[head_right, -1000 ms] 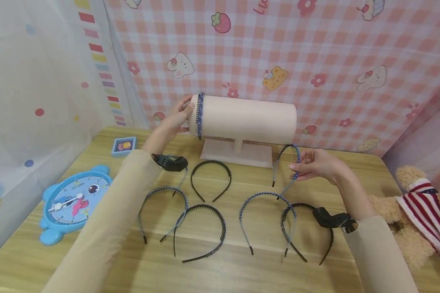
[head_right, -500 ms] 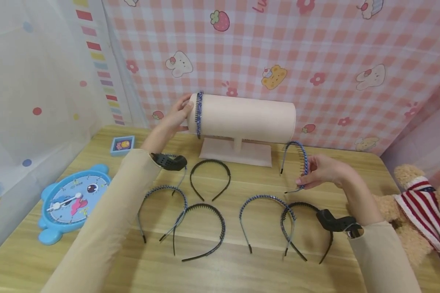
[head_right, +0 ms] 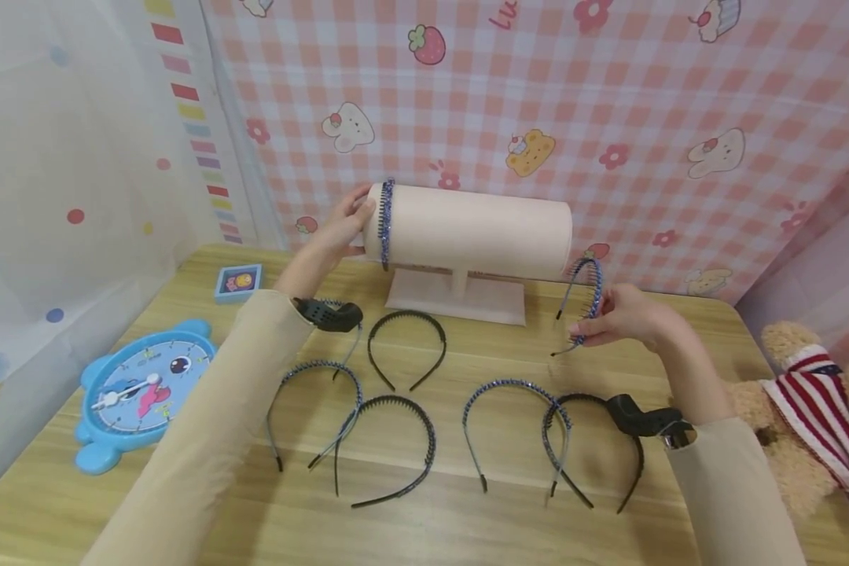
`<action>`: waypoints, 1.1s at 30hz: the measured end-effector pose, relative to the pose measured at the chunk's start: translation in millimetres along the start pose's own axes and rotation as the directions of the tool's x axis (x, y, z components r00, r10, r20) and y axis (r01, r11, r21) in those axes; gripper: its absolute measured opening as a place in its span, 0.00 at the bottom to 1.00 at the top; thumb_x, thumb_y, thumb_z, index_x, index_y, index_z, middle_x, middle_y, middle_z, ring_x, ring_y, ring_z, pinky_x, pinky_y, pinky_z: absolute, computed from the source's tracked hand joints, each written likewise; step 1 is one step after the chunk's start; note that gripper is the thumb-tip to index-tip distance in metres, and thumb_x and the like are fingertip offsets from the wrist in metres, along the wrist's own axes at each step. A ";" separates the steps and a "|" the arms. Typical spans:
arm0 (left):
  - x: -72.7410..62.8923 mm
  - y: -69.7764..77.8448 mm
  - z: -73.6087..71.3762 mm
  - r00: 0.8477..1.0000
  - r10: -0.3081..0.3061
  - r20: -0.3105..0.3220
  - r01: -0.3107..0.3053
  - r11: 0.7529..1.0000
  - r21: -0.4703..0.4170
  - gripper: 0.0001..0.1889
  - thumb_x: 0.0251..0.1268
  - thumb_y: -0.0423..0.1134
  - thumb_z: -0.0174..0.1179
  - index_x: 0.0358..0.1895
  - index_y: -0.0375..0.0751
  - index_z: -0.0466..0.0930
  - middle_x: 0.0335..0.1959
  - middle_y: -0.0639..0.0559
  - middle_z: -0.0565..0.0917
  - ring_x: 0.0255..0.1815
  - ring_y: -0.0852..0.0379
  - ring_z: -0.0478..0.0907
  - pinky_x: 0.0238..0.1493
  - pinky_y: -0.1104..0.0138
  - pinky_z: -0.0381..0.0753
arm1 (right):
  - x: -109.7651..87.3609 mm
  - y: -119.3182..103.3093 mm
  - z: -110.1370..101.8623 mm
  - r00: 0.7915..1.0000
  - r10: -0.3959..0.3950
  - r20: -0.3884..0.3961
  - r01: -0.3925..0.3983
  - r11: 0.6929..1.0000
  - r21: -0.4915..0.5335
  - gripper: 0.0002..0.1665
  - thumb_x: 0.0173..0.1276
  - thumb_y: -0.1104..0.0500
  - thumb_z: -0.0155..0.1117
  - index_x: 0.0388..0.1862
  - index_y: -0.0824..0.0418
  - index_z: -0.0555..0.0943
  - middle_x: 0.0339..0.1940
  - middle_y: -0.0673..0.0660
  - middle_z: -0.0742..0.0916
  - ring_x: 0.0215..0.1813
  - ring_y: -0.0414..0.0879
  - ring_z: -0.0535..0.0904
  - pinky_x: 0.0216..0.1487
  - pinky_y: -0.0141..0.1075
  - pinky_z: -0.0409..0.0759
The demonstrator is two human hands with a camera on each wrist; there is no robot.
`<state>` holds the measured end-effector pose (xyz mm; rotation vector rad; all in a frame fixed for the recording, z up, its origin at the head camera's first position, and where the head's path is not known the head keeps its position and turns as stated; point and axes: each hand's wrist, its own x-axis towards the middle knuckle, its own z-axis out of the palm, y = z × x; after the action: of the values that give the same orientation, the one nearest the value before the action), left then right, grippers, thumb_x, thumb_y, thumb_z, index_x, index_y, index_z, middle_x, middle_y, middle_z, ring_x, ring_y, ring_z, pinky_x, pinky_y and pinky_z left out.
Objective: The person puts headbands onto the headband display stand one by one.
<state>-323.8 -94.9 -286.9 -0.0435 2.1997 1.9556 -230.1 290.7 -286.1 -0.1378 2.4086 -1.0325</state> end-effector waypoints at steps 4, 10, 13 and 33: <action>0.3 0.3 0.2 1.000 -0.001 -0.002 0.001 1.000 0.011 0.24 0.71 0.50 0.40 0.69 0.65 0.51 0.70 0.51 0.59 0.67 0.47 0.61 0.61 0.49 0.70 | 8.8 -7.2 1.2 0.993 -0.077 -0.089 0.080 0.996 0.034 0.18 0.59 0.53 0.65 0.35 0.67 0.73 0.29 0.47 0.86 0.35 0.39 0.84 0.44 0.35 0.83; -0.1 -1.6 0.2 1.000 0.008 0.001 -0.008 1.000 -0.001 0.25 0.71 0.49 0.41 0.69 0.64 0.51 0.69 0.50 0.60 0.67 0.47 0.62 0.61 0.48 0.70 | 18.4 -17.9 5.0 0.972 -0.123 -0.201 0.129 0.992 0.016 0.21 0.56 0.52 0.68 0.36 0.67 0.75 0.25 0.44 0.84 0.31 0.38 0.84 0.40 0.33 0.83; 0.3 -1.6 0.6 1.000 0.010 0.000 -0.010 1.000 -0.006 0.24 0.71 0.49 0.41 0.69 0.64 0.52 0.68 0.50 0.61 0.66 0.47 0.63 0.60 0.48 0.70 | 22.5 -20.9 5.5 0.966 -0.123 -0.226 0.140 0.988 0.064 0.17 0.55 0.53 0.69 0.33 0.64 0.76 0.22 0.42 0.84 0.29 0.37 0.84 0.38 0.31 0.84; 0.5 -0.8 -0.7 1.000 0.013 0.007 -0.013 1.000 -0.018 0.24 0.72 0.48 0.41 0.69 0.63 0.52 0.68 0.49 0.60 0.66 0.47 0.63 0.61 0.48 0.69 | 41.5 -41.3 6.6 0.882 -0.190 -0.431 0.107 0.972 -0.211 0.24 0.55 0.53 0.69 0.36 0.74 0.78 0.23 0.59 0.85 0.22 0.37 0.80 0.28 0.34 0.83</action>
<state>-324.2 -95.6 -287.7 -0.0250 2.1832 1.9790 -267.0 245.5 -278.2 -0.1650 2.9566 -0.9941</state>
